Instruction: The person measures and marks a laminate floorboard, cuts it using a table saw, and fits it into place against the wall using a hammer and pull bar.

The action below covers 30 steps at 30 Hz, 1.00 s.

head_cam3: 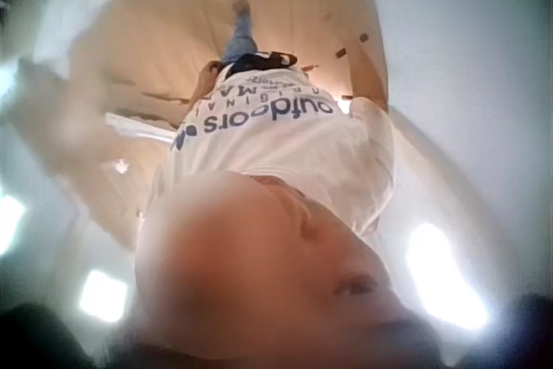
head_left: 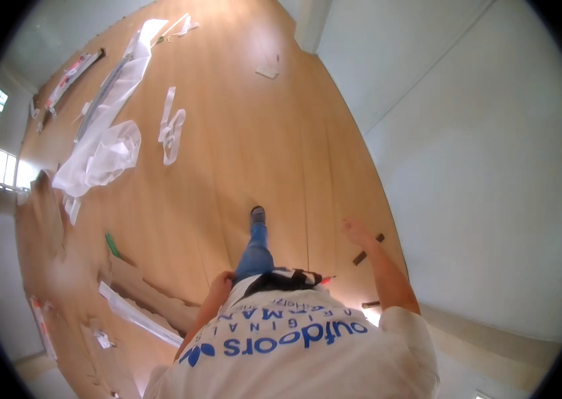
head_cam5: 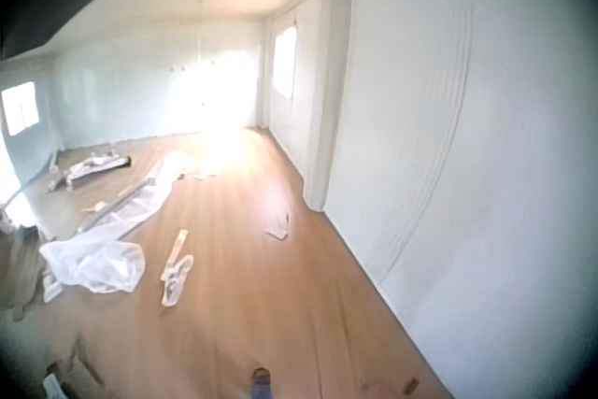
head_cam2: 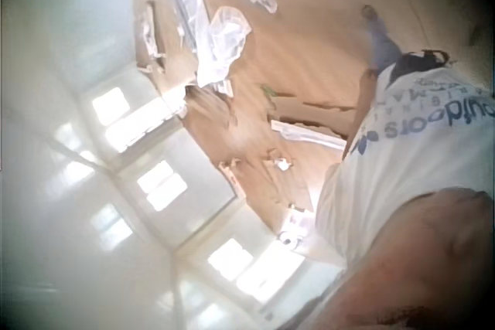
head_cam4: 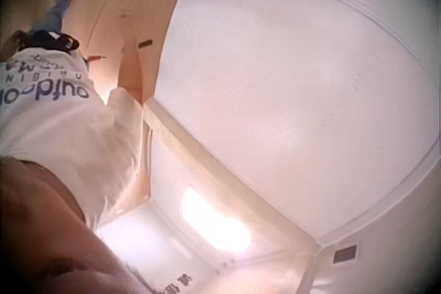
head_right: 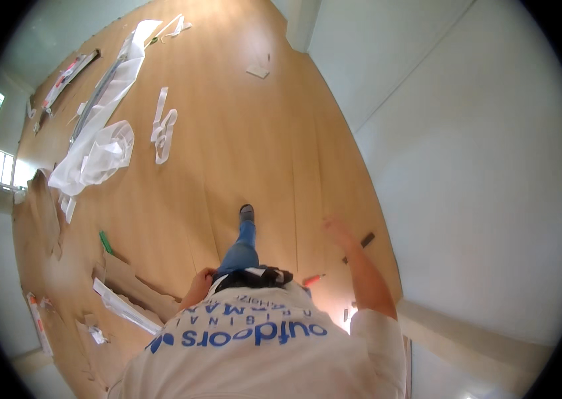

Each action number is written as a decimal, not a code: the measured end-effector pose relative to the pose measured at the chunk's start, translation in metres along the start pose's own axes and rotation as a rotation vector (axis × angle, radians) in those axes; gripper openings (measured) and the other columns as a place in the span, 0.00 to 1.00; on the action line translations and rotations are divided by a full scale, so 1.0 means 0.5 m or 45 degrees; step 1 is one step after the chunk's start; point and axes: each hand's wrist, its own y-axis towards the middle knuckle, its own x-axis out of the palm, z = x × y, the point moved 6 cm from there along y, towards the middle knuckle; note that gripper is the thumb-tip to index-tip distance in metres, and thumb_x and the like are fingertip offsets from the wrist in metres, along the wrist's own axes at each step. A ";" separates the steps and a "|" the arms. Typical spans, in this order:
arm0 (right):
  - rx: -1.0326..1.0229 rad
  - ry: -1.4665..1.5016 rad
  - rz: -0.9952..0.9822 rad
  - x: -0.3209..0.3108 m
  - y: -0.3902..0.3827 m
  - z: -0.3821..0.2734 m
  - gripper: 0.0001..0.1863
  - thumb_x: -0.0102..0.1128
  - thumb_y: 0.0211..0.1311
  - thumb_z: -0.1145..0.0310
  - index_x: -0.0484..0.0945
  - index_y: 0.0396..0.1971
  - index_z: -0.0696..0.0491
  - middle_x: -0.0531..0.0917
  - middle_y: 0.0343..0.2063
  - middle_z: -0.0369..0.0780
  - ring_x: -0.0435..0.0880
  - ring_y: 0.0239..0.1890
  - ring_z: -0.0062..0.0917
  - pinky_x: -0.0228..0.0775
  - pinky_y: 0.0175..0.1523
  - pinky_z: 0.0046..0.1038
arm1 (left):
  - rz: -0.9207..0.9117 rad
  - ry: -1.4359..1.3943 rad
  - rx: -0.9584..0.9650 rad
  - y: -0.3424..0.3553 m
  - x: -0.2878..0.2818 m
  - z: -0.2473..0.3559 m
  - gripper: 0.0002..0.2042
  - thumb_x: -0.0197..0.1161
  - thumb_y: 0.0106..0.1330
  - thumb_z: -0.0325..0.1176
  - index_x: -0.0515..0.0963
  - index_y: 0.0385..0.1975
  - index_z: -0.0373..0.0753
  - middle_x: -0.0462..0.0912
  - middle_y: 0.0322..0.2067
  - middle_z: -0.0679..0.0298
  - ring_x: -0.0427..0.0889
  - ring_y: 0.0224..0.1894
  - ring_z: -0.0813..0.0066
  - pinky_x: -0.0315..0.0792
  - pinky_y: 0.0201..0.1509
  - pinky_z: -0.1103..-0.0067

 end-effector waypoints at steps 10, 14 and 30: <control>0.217 0.714 -0.378 -0.031 0.274 -0.398 0.17 0.56 0.72 0.57 0.84 0.48 0.52 0.86 0.43 0.51 0.85 0.48 0.48 0.75 0.53 0.40 | -0.549 0.266 -0.168 0.530 -0.225 0.305 0.18 0.56 0.64 0.29 0.85 0.51 0.40 0.89 0.44 0.52 0.87 0.49 0.52 0.79 0.55 0.67; 0.192 0.745 -0.433 -0.150 0.483 -0.395 0.18 0.56 0.71 0.58 0.83 0.46 0.58 0.87 0.42 0.51 0.86 0.47 0.45 0.74 0.52 0.38 | -0.485 0.340 -0.121 0.781 -0.230 0.375 0.18 0.56 0.64 0.32 0.84 0.51 0.37 0.88 0.46 0.47 0.86 0.51 0.50 0.78 0.57 0.64; 0.618 1.159 -0.232 -0.453 1.169 -0.262 0.14 0.61 0.73 0.62 0.82 0.39 0.60 0.84 0.29 0.41 0.82 0.35 0.26 0.72 0.44 0.30 | -0.716 0.609 -0.195 1.539 -0.344 1.107 0.15 0.51 0.61 0.32 0.83 0.43 0.38 0.86 0.41 0.43 0.83 0.47 0.43 0.75 0.53 0.61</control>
